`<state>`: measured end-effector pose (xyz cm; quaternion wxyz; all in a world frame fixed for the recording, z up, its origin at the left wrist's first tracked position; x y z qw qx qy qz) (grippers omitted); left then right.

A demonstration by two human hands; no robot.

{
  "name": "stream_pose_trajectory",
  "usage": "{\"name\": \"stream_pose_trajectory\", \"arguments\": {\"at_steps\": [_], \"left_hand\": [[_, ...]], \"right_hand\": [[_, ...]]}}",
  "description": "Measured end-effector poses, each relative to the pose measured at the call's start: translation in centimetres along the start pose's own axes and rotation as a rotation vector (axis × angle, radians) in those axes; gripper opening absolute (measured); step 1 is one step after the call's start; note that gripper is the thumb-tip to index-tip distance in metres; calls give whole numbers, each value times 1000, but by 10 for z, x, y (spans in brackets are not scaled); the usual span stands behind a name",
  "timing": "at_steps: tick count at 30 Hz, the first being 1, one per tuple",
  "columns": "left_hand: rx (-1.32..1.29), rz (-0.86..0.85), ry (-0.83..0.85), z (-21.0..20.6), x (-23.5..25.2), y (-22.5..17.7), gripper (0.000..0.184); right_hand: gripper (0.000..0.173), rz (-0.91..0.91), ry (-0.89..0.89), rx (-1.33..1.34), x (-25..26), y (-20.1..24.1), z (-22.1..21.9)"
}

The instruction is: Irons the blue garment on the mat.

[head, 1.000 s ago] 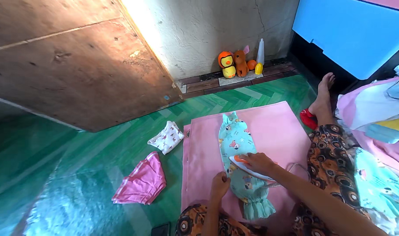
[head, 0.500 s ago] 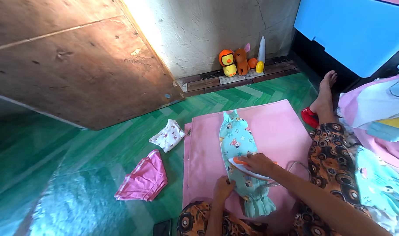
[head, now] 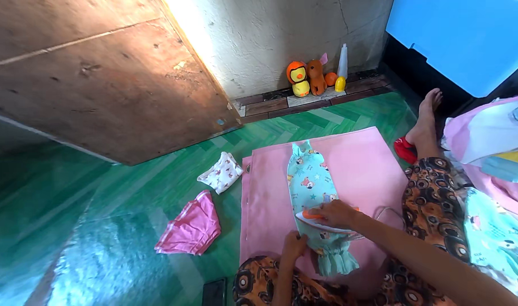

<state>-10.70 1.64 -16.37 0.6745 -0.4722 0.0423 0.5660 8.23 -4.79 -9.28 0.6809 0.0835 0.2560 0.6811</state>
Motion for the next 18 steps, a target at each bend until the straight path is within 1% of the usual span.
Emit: {"name": "stream_pose_trajectory", "arguments": {"at_steps": [5, 8, 10, 12, 14, 18], "left_hand": [[-99, 105, 1, -4, -10, -2, 32], [-196, 165, 38, -12, -29, -8, 34], [-242, 157, 56, -21, -44, -11, 33], [-244, 111, 38, -32, -56, -10, 34], [-212, 79, 27, -39, -64, -10, 36], [-144, 57, 78, -51, -69, -7, 45]], "right_hand": [[46, 96, 31, -19, -3, 4, -3], [45, 127, 53, -30, -5, 7, -3], [45, 144, 62, -40, -6, 7, -3], [45, 167, 59, -39, -6, 6, -5], [45, 177, 61, -33, -7, 6, -6], [44, 209, 39, -7, -10, 5, -8]]}}
Point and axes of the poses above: each hand's wrist, its own x-axis towards the middle knuckle, its own z-axis out of the back of the hand, y = z × x, the point moved 4 cm from there along x, towards the middle knuckle, and after that the axes turned 13 degrees about -y, right-handed, at the moved point
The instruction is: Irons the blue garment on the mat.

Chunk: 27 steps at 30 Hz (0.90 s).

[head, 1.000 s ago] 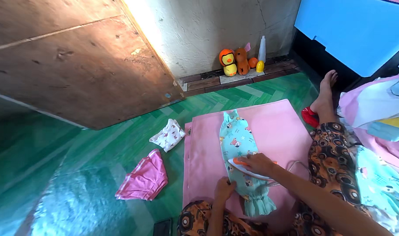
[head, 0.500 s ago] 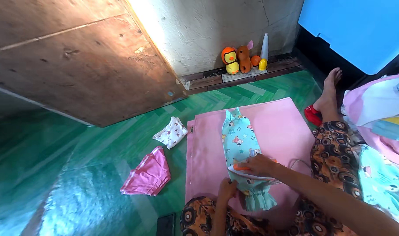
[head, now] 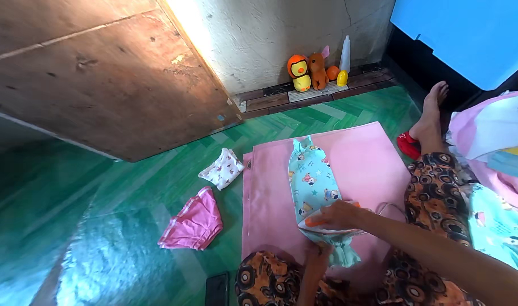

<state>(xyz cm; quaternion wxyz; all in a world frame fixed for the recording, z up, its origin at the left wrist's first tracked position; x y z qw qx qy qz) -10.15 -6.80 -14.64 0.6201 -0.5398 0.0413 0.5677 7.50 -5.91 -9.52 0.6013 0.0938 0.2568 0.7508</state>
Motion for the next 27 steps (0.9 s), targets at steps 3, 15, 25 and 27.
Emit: {"name": "stream_pose_trajectory", "arguments": {"at_steps": [3, 15, 25, 27], "left_hand": [[26, 19, 16, -2, 2, 3, 48], [-8, 30, -4, -6, 11, 14, 34], [-53, 57, -3, -7, 7, 11, 32], [-46, 40, -11, -8, 8, 11, 31]], "right_hand": [[43, 16, 22, 1, -3, 2, 1], [43, 86, 105, 2, -28, -2, -1], [45, 147, 215, -77, -43, -9, 2], [43, 161, 179, -74, -44, -9, 0]]}}
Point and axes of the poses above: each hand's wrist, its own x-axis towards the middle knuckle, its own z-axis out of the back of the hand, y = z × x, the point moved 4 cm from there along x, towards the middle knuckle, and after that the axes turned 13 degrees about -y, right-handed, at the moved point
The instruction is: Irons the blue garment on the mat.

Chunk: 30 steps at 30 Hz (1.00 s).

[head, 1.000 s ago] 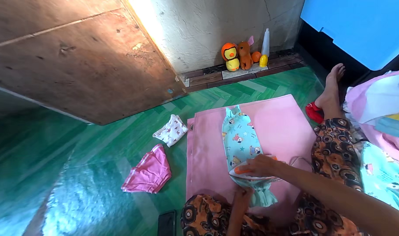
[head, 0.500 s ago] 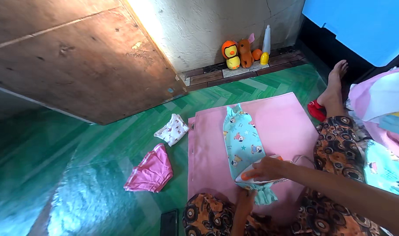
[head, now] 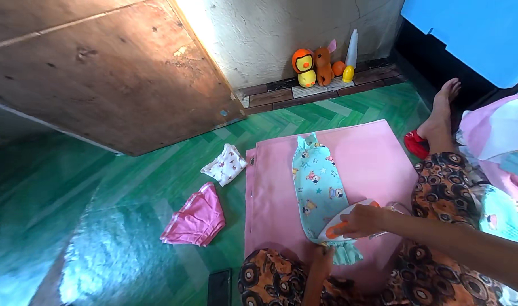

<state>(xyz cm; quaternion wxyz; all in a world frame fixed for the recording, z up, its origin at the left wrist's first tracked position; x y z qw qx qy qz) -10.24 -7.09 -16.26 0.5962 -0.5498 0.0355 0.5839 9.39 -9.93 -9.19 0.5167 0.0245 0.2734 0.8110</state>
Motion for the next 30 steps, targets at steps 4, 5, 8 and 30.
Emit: {"name": "stream_pose_trajectory", "arguments": {"at_steps": [4, 5, 8, 30], "left_hand": [[47, 7, 0, 2, -4, -6, 38], [54, 9, 0, 2, -4, -6, 38], [74, 16, 4, 2, -3, -6, 38], [76, -10, -6, -1, -1, -6, 37]], "right_hand": [[41, -2, -57, 12, -1, 4, -1], [41, -6, -60, 16, -1, 4, -1], [41, -23, -51, 22, 1, 6, -3], [43, -89, -47, 18, 15, 14, -9]]}}
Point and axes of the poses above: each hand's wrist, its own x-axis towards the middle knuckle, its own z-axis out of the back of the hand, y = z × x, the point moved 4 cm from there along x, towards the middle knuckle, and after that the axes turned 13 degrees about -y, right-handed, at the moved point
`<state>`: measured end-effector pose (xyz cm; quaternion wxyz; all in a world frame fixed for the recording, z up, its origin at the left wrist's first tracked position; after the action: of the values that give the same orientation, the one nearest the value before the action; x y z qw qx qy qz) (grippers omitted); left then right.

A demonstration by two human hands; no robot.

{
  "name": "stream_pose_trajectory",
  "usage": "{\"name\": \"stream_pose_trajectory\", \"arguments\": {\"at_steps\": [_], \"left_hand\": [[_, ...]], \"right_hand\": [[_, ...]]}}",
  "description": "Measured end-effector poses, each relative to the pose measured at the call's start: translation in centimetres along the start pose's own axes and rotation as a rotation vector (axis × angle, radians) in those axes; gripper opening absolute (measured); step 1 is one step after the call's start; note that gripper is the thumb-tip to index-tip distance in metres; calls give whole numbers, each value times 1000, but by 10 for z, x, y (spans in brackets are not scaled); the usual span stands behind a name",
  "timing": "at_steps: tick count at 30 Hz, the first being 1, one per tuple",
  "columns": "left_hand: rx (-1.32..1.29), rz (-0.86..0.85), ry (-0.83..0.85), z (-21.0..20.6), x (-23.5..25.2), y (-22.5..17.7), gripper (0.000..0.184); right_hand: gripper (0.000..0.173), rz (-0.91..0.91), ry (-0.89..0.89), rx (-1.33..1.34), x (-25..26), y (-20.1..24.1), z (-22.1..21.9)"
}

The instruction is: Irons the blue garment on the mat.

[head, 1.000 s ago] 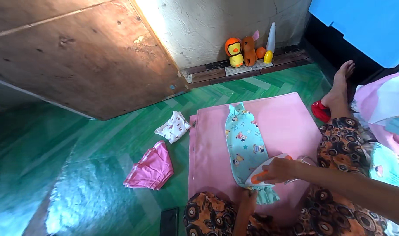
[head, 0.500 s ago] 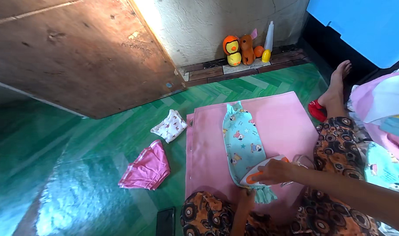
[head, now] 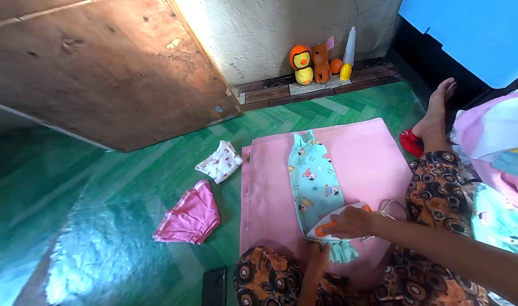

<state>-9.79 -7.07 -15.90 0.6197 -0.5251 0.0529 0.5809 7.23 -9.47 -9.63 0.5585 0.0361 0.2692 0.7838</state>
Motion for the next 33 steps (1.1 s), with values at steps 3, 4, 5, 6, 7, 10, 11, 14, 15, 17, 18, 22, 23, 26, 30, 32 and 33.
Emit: {"name": "stream_pose_trajectory", "arguments": {"at_steps": [3, 4, 5, 6, 7, 10, 11, 14, 15, 17, 18, 22, 23, 26, 30, 32, 33], "left_hand": [[1, -16, -5, 0, 0, 1, 38], [4, -20, -5, 0, 0, 1, 37], [1, -22, -5, 0, 0, 0, 37], [-5, -23, -8, 0, 0, 0, 37], [-6, -23, -9, 0, 0, 0, 37], [-11, -22, -3, 0, -1, 0, 36], [-12, -23, -3, 0, -1, -1, 36], [-4, -21, -5, 1, -1, -1, 36], [3, -23, -9, 1, -1, -2, 36], [9, -26, -12, 1, -1, -1, 36], [11, -23, -10, 1, 0, -1, 36], [17, -17, -6, 1, 1, 1, 37], [14, -13, -4, 1, 0, 1, 37], [14, -13, -4, 1, 0, 0, 36], [-1, -22, -5, 1, -1, -1, 35], [-14, -32, -1, 1, -2, -1, 34], [-18, -35, -1, 1, -2, -1, 33]], "right_hand": [[43, -13, -23, 15, 2, 2, 0], [43, -13, -33, 17, 2, 3, 0], [42, -11, -40, 16, 3, 3, 0], [42, -8, -45, 13, 3, 3, 0], [43, -4, -45, 10, 4, 4, 0], [42, 19, -79, 4, 5, 4, -1], [42, 19, -83, 4, 5, 5, -1], [41, 7, -79, 21, 7, 7, 1], [41, 11, -89, 25, 7, 8, 1], [40, 10, -100, 32, 9, 8, 1], [41, 9, -100, 30, 10, 8, 0], [41, 5, -111, 35, 13, 9, -2], [42, -2, -105, 36, 13, 9, -2], [42, -10, -100, 34, 15, 10, -1], [42, -1, -130, 28, 16, 12, -1], [43, -20, -110, 44, 17, 13, 0], [43, -24, -107, 49, 17, 14, 0]]}}
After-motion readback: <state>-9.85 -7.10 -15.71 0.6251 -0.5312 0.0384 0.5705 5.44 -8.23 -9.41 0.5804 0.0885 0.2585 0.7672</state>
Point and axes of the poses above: each hand's wrist, its own x-axis towards the middle knuckle, its own z-axis out of the back of the hand, y = z × x, the point moved 4 cm from there along x, towards the middle knuckle, and after that the axes turned 13 degrees about -y, right-handed, at the moved point
